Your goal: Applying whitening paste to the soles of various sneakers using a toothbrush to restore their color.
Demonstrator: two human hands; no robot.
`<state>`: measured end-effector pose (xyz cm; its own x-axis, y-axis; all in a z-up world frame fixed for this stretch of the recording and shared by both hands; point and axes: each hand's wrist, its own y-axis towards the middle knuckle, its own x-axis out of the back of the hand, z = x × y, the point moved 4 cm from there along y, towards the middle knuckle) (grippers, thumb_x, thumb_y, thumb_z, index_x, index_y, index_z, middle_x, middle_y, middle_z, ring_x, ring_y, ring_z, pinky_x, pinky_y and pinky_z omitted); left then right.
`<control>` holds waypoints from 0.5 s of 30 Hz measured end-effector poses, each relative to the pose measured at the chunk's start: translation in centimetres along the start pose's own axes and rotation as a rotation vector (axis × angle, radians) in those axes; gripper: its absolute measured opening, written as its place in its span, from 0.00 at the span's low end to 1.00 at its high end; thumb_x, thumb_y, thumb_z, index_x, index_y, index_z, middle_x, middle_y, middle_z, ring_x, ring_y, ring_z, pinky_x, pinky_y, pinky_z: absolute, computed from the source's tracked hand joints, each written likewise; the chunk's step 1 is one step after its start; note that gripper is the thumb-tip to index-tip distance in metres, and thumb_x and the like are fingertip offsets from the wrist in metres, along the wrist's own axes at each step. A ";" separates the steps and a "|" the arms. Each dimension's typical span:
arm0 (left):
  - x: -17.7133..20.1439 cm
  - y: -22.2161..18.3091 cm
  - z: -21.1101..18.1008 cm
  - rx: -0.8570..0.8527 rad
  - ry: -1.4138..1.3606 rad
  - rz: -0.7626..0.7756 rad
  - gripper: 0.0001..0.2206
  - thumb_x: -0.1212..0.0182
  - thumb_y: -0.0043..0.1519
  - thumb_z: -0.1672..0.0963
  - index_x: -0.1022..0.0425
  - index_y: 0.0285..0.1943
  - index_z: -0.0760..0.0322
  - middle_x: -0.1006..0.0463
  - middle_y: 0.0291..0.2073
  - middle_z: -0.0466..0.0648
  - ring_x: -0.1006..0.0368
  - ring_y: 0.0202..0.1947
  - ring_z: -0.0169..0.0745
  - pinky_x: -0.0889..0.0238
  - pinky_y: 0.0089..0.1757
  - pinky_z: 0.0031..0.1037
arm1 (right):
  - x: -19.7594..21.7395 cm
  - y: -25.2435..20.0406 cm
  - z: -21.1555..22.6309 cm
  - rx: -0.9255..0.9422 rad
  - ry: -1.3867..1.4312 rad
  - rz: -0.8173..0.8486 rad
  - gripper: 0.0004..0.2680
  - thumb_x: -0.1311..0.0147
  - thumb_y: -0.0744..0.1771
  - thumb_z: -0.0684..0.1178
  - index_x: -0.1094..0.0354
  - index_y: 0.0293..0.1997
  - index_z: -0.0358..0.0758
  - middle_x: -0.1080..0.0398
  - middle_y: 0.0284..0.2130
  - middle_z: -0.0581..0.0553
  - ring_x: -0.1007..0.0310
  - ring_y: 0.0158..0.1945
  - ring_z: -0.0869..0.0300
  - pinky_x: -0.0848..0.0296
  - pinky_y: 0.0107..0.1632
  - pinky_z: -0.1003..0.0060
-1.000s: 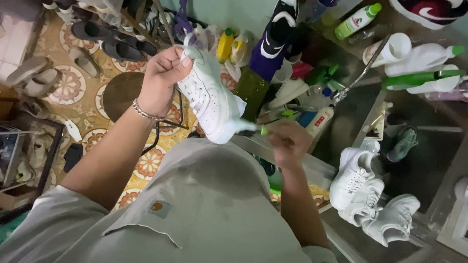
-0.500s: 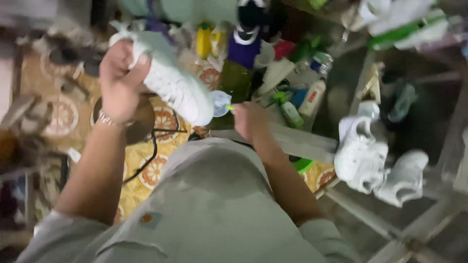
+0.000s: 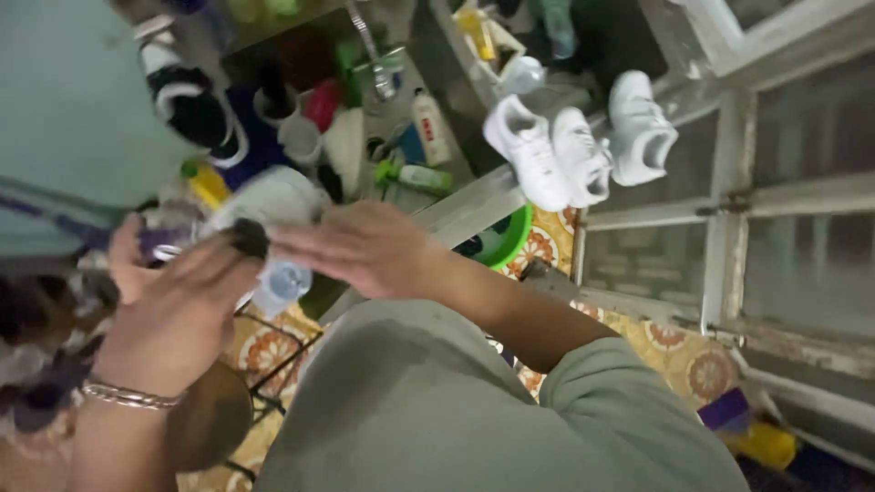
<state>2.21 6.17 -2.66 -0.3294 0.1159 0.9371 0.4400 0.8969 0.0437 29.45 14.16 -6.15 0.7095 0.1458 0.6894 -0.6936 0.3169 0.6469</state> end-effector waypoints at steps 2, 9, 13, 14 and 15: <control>-1.7 2.2 -0.9 -0.128 0.023 0.164 0.28 0.35 0.66 0.61 0.20 0.80 0.56 0.21 0.82 0.54 0.28 0.86 0.53 0.35 0.81 0.52 | 3.4 2.1 1.3 0.153 -0.534 0.169 0.07 0.38 0.83 0.54 0.10 0.62 0.54 0.22 0.73 0.58 0.27 0.66 0.60 0.28 0.57 0.63; -1.5 9.9 -7.1 -0.528 0.667 -0.134 0.11 0.34 0.77 0.62 0.19 0.57 0.45 0.23 0.49 0.33 0.20 0.60 0.27 0.56 0.85 0.59 | 7.5 -3.3 0.2 -0.149 -0.592 0.300 0.05 0.35 0.76 0.46 0.21 0.43 0.51 0.29 0.48 0.50 0.29 0.50 0.52 0.31 0.49 0.54; 0.6 12.0 -8.8 -0.612 0.379 -0.434 0.17 0.28 0.81 0.59 0.10 0.77 0.45 0.11 0.78 0.45 0.17 0.77 0.45 0.38 0.78 0.56 | 13.2 -11.6 -4.3 -0.520 -0.451 -0.023 0.08 0.40 0.73 0.31 0.19 0.53 0.39 0.18 0.46 0.46 0.15 0.44 0.55 0.17 0.39 0.64; 1.1 12.2 -8.6 -0.559 0.209 -0.486 0.19 0.27 0.80 0.65 0.04 0.74 0.48 0.08 0.73 0.49 0.12 0.71 0.53 0.42 0.79 0.58 | 14.9 -14.5 -5.7 -0.647 -0.500 -0.081 0.09 0.42 0.70 0.29 0.23 0.49 0.37 0.22 0.43 0.45 0.19 0.41 0.54 0.19 0.34 0.66; 0.0 12.3 -8.2 -0.572 0.202 -0.479 0.19 0.27 0.80 0.65 0.04 0.74 0.48 0.08 0.73 0.49 0.12 0.71 0.53 0.42 0.79 0.58 | 17.4 -16.1 -6.4 -0.661 -0.505 -0.086 0.09 0.42 0.70 0.29 0.23 0.49 0.37 0.22 0.43 0.45 0.19 0.41 0.54 0.19 0.34 0.66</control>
<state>14.44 13.68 0.65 -0.4578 -0.3586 0.8135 0.6694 0.4632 0.5809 53.77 17.55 -6.69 0.5061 -0.2918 0.8116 -0.3121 0.8153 0.4878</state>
